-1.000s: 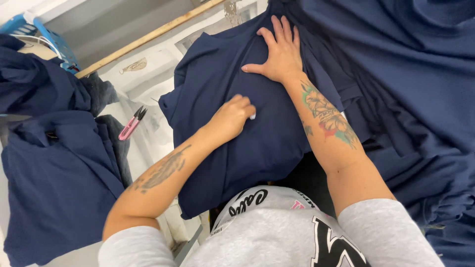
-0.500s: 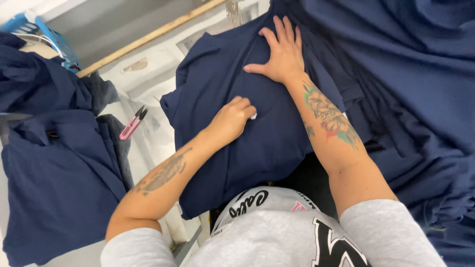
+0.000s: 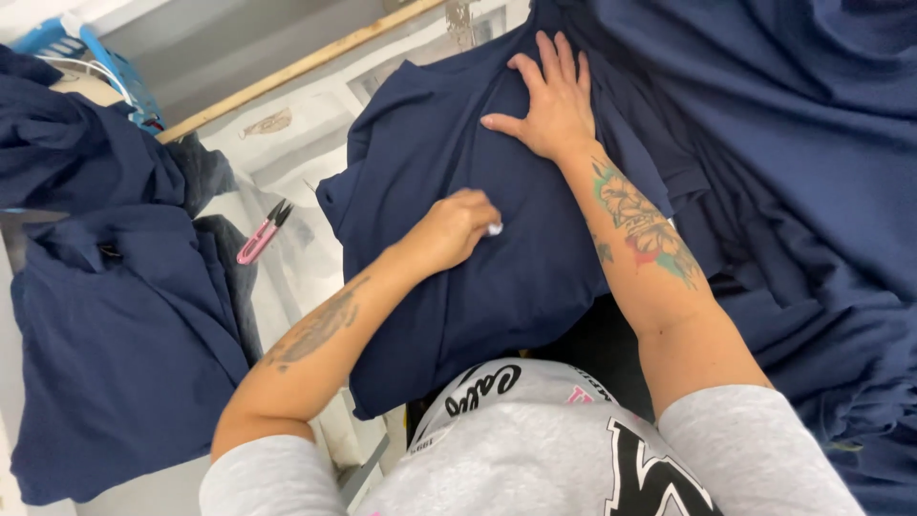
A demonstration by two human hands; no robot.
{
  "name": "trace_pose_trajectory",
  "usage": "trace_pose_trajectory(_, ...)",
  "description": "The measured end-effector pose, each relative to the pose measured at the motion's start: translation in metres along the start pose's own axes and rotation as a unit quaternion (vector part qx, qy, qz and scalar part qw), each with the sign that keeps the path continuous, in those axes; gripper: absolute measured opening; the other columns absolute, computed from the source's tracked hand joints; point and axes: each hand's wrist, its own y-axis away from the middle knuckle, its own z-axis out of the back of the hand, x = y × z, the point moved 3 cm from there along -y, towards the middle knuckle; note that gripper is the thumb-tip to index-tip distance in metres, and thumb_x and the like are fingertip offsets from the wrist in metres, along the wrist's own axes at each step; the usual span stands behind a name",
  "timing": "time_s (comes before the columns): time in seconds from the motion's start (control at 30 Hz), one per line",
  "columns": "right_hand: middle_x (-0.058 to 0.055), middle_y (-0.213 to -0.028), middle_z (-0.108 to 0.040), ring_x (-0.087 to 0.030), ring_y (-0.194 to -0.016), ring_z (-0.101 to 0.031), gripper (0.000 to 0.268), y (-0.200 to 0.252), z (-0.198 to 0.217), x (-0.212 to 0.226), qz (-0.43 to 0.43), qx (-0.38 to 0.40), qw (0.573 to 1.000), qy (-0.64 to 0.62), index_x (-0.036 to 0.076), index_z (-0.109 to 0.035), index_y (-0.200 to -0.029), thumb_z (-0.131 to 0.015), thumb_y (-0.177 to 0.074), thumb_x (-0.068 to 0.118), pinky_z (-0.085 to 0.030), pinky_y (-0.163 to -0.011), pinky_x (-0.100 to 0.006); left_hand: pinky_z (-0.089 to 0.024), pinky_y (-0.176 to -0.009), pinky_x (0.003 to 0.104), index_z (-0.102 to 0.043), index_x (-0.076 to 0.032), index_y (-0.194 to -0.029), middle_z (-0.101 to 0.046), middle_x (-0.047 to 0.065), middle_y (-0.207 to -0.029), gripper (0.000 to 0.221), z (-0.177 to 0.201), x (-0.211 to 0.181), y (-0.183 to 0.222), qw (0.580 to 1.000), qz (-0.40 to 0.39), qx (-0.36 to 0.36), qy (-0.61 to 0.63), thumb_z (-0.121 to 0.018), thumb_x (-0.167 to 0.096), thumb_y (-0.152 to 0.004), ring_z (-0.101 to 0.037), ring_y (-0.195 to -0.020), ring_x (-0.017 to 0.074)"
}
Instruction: Inspecting navy blue t-shirts for defects, trimming loose threads with snips, and removing lint with a cleaning tool.
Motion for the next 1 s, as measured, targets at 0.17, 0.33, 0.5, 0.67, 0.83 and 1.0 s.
trace_pose_trajectory(0.17,-0.025,-0.158,-0.033,-0.046,-0.147,-0.019,0.075,0.001,-0.008,-0.005,0.012,-0.011,1.0,0.011,0.013,-0.053,-0.139,-0.076,-0.089,0.064,-0.014,-0.116,-0.066,-0.046,-0.069,0.047,-0.066,-0.011,-0.091,-0.06,0.01,-0.085,0.006,0.016,0.048,-0.055,0.993,0.004,-0.071,-0.098,-0.061,-0.008,-0.092,-0.06,-0.078,0.0342)
trace_pose_trajectory(0.33,-0.023,-0.157,-0.034,-0.044,-0.147,-0.02,0.074,0.0,-0.005,-0.006,0.01,-0.014,1.0,0.001,0.014,-0.053,-0.139,-0.076,-0.09,0.064,-0.015,-0.116,-0.066,-0.046,-0.077,0.047,-0.065,-0.006,-0.098,-0.063,0.018,-0.104,0.015,-0.011,0.03,-0.051,0.971,-0.009,-0.18,-0.157,-0.054,-0.003,-0.089,-0.056,-0.084,0.0376)
trace_pose_trajectory(0.5,-0.023,-0.157,-0.035,-0.045,-0.146,-0.022,0.078,0.0,-0.008,-0.007,0.017,-0.02,1.0,0.015,0.012,-0.055,-0.136,-0.075,-0.087,0.07,-0.017,-0.114,-0.066,-0.047,-0.092,0.039,-0.068,-0.007,-0.107,-0.064,0.009,-0.107,0.016,-0.008,-0.029,0.056,0.997,0.057,-0.023,0.041,-0.057,-0.001,-0.097,-0.059,-0.097,0.0304)
trace_pose_trajectory(0.67,-0.028,-0.152,-0.045,-0.042,-0.145,-0.034,0.059,0.023,0.036,0.006,0.072,-0.018,0.99,-0.12,0.009,-0.061,-0.136,-0.075,-0.093,0.048,-0.022,-0.115,-0.058,-0.048,-0.092,0.043,-0.071,-0.008,-0.112,-0.07,0.01,-0.111,0.016,0.088,-0.022,0.185,0.956,0.184,-0.215,-0.081,-0.06,-0.011,-0.101,-0.065,-0.101,0.0311)
trace_pose_trajectory(0.83,-0.015,-0.127,-0.07,-0.035,-0.122,-0.062,0.027,0.14,0.119,0.035,0.056,-0.171,0.983,-0.037,0.003,-0.074,-0.123,-0.082,-0.104,0.019,-0.044,-0.106,-0.044,-0.043,-0.097,0.056,-0.063,-0.001,-0.125,-0.051,0.027,-0.125,0.033,0.094,-0.039,0.236,0.855,0.269,-0.252,-0.364,-0.072,-0.001,-0.093,-0.05,-0.105,0.0478)
trace_pose_trajectory(1.0,-0.017,-0.101,-0.066,-0.04,-0.097,-0.059,0.068,0.255,0.077,-0.002,-0.167,-0.189,0.961,0.114,0.0,-0.066,-0.107,-0.102,-0.072,0.046,-0.048,-0.088,-0.049,-0.042,-0.08,0.053,-0.064,0.002,-0.093,-0.062,0.02,-0.081,0.039,0.026,0.0,0.187,0.889,0.302,-0.261,-0.223,-0.073,-0.035,-0.096,-0.056,-0.083,0.0437)
